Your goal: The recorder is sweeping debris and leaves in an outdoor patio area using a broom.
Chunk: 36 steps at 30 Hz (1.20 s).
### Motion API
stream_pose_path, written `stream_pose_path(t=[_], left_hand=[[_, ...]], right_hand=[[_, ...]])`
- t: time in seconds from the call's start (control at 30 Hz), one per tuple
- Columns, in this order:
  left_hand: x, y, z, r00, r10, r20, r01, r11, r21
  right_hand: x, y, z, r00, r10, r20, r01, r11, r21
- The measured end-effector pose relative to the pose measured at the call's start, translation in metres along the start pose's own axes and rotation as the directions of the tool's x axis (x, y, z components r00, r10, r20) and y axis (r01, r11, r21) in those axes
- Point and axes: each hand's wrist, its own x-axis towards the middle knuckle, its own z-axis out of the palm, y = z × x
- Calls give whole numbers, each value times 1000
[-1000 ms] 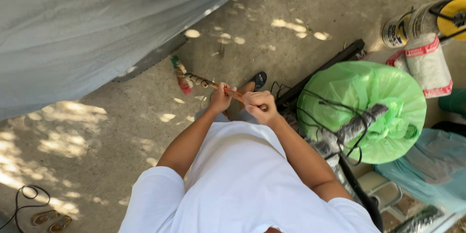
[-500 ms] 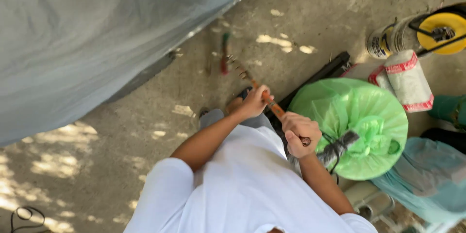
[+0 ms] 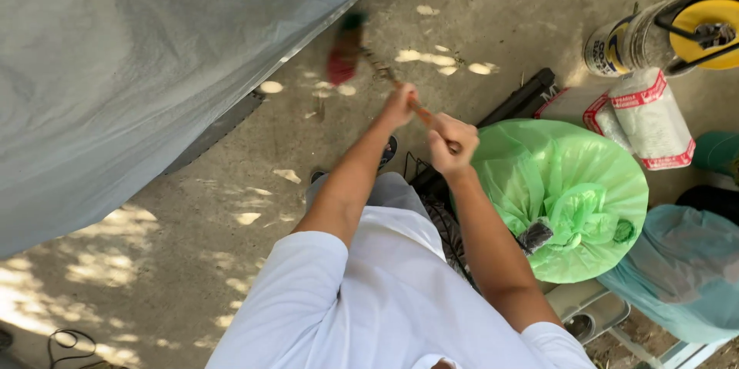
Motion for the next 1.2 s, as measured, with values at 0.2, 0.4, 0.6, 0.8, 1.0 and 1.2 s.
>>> stream_pose_path(t=[0.2, 0.4, 0.6, 0.8, 1.0, 1.2], left_hand=[[-100, 192, 93, 993, 114, -7, -82, 752, 655], [-131, 102, -3, 982, 110, -155, 21, 750, 662], [-8, 24, -48, 944, 329, 18, -262, 714, 649], [89, 85, 66, 955, 246, 167, -297, 819, 492], [47, 154, 131, 979, 50, 197, -164, 769, 618], [-85, 80, 57, 994, -102, -39, 102, 743, 662]], right_hand=[[-19, -82, -36, 989, -45, -142, 66, 987, 147], [-24, -34, -22, 943, 332, 1, -326, 926, 192], [-4, 47, 2, 976, 157, -153, -135, 981, 142], [3, 52, -63, 933, 129, -335, -181, 975, -130], [-2, -22, -86, 860, 53, -507, -88, 995, -45], [-25, -45, -61, 934, 149, -324, -57, 959, 278]])
